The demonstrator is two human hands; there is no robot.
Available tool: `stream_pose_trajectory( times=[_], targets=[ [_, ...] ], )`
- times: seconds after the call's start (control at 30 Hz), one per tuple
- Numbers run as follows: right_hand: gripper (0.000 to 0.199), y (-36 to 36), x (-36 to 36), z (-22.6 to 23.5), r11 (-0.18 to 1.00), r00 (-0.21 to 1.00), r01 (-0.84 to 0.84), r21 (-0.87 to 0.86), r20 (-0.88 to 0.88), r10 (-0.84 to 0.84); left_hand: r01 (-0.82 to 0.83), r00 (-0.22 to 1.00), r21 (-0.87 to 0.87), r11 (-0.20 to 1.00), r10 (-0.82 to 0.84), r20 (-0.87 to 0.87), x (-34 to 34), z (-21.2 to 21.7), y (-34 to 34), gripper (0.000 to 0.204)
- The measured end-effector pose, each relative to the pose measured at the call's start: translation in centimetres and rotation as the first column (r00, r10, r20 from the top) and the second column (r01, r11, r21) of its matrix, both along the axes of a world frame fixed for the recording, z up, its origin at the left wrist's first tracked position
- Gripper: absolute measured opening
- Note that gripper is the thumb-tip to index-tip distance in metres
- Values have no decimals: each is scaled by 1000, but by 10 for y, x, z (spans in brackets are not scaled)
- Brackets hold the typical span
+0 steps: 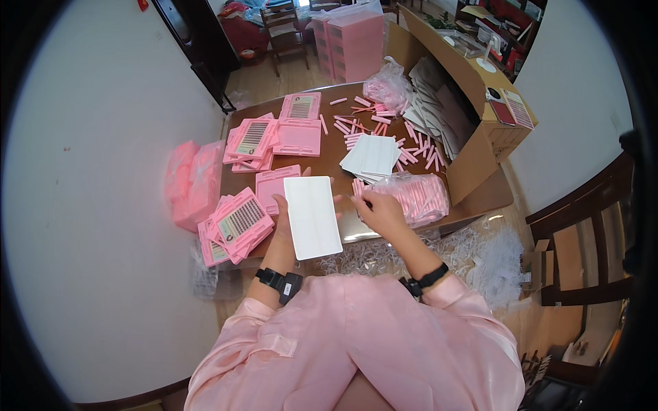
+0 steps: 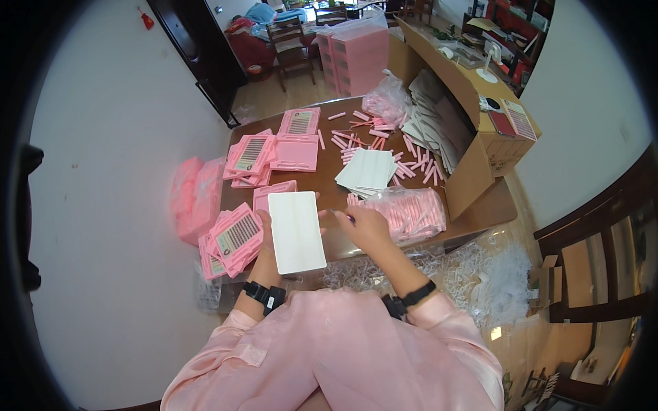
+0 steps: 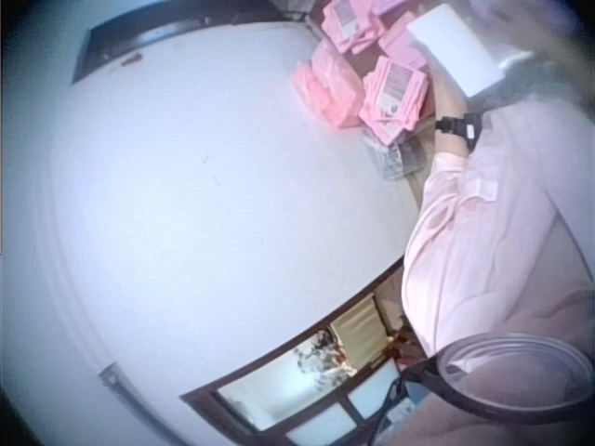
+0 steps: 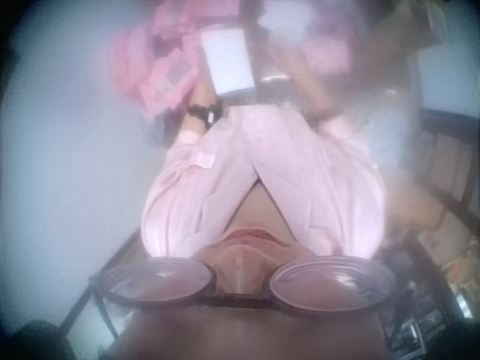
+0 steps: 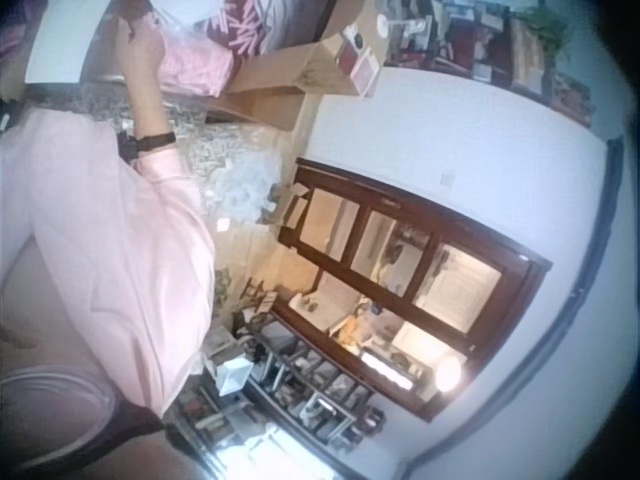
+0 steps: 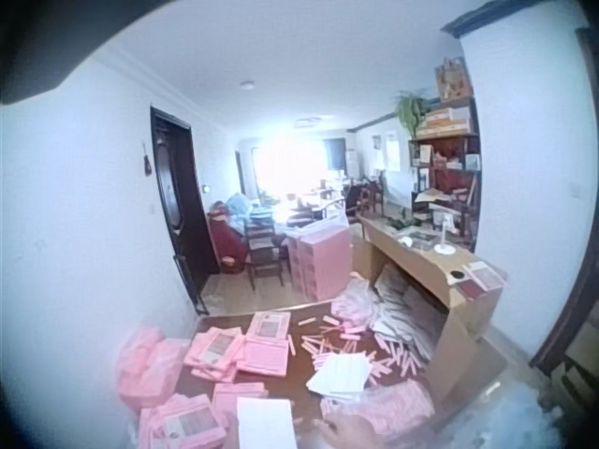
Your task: The person repeatedly picks up pink paper packs and white paper sheets, places the white sheet inside each pink pack, and stacks the completed packs on the table. The person also handles bubble wrap and pink foam blocks at the end.
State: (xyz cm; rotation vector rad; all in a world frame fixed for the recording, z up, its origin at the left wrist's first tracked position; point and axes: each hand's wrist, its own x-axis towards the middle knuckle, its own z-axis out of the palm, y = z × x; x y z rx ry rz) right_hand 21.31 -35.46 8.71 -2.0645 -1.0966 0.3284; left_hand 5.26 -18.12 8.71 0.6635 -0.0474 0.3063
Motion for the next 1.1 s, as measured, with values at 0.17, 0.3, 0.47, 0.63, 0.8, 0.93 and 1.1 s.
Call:
stream_pose_trajectory(
  times=[0.17,0.3,0.47,0.63,0.8,0.93,1.1],
  targets=[
    [42,32,-10,14,997,996,76,24,47,-77,25,999,0,1000,-25,21,-4,9,-6,113],
    [42,35,-15,15,994,995,76,74,65,-81,0,1000,-29,1000,-1,-17,-8,0,-9,114],
    [40,36,-19,14,994,996,79,74,41,-83,-7,1000,-43,999,6,-8,-7,-7,-9,114],
    [39,35,-16,14,989,982,94,116,150,-111,-5,1000,-35,999,6,21,-10,-6,-7,115],
    [39,35,-20,13,996,993,71,60,91,-77,-16,1000,-31,999,15,-13,-8,-7,-9,115],
    [40,36,-21,12,992,987,119,39,103,-123,-27,999,-24,999,27,-23,-8,-9,-7,116],
    [39,38,-19,11,992,979,121,34,162,-125,-15,1000,-36,999,15,7,-12,-8,-3,115]
  ],
)
